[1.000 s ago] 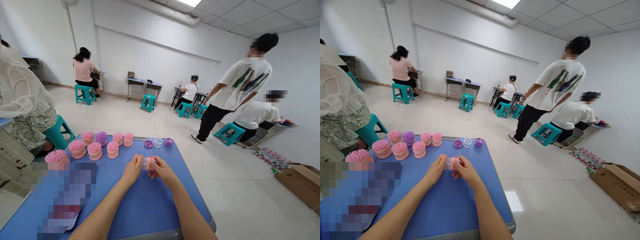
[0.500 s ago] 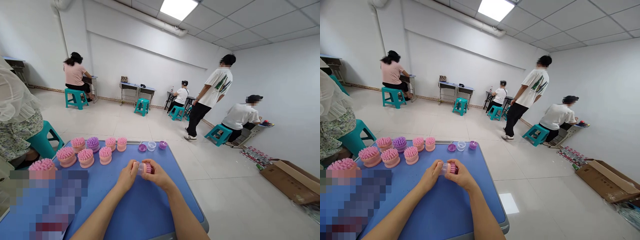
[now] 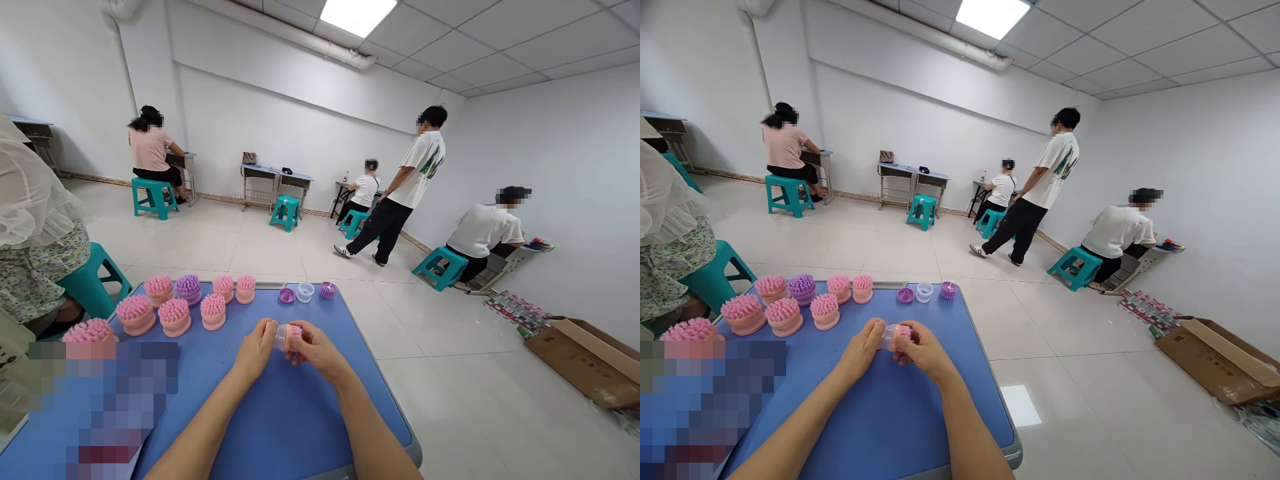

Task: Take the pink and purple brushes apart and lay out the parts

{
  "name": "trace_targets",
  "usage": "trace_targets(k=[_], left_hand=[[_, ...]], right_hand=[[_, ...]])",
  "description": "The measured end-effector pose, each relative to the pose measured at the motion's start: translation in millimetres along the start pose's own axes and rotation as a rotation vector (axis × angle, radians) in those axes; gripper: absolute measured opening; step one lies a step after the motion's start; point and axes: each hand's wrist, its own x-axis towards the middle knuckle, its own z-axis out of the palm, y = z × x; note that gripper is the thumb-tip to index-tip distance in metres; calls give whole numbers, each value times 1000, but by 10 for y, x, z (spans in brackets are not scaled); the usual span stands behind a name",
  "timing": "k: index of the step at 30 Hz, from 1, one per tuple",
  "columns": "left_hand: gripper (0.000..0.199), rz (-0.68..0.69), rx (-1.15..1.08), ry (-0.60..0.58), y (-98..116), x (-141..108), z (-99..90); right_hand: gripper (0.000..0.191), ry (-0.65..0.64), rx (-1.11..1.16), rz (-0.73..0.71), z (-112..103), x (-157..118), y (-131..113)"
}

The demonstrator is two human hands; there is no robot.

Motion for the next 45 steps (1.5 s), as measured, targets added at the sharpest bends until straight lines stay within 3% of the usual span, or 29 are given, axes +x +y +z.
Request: trace_targets(k=[5, 10, 15, 17, 23, 26, 37, 45], left_hand=[[40, -30, -7, 7, -9, 19, -14], [41, -7, -17, 19, -21, 18, -9], [41, -35, -15, 12, -28, 26, -9], [42, -70, -13, 23, -33, 35, -20], [43, -78, -47, 22, -51, 47, -33], [44, -85, -43, 6, -42, 41, -27], [46, -62, -58, 6, -28, 19, -36], [45, -57, -58, -4, -3, 5, -35]], right_hand=[[43, 3, -57, -129, -12, -34, -36], [62, 34, 8, -60, 12, -15, 0], [49, 24, -36, -62, 1, 12, 6], [51, 123, -84, -71, -55, 7, -17], [47, 660, -377, -99, -395, 26, -27], [50, 812, -431, -109, -569, 92, 41], [71, 945, -412, -100, -745, 234, 215], [29, 951, -437, -153, -773, 263, 254]])
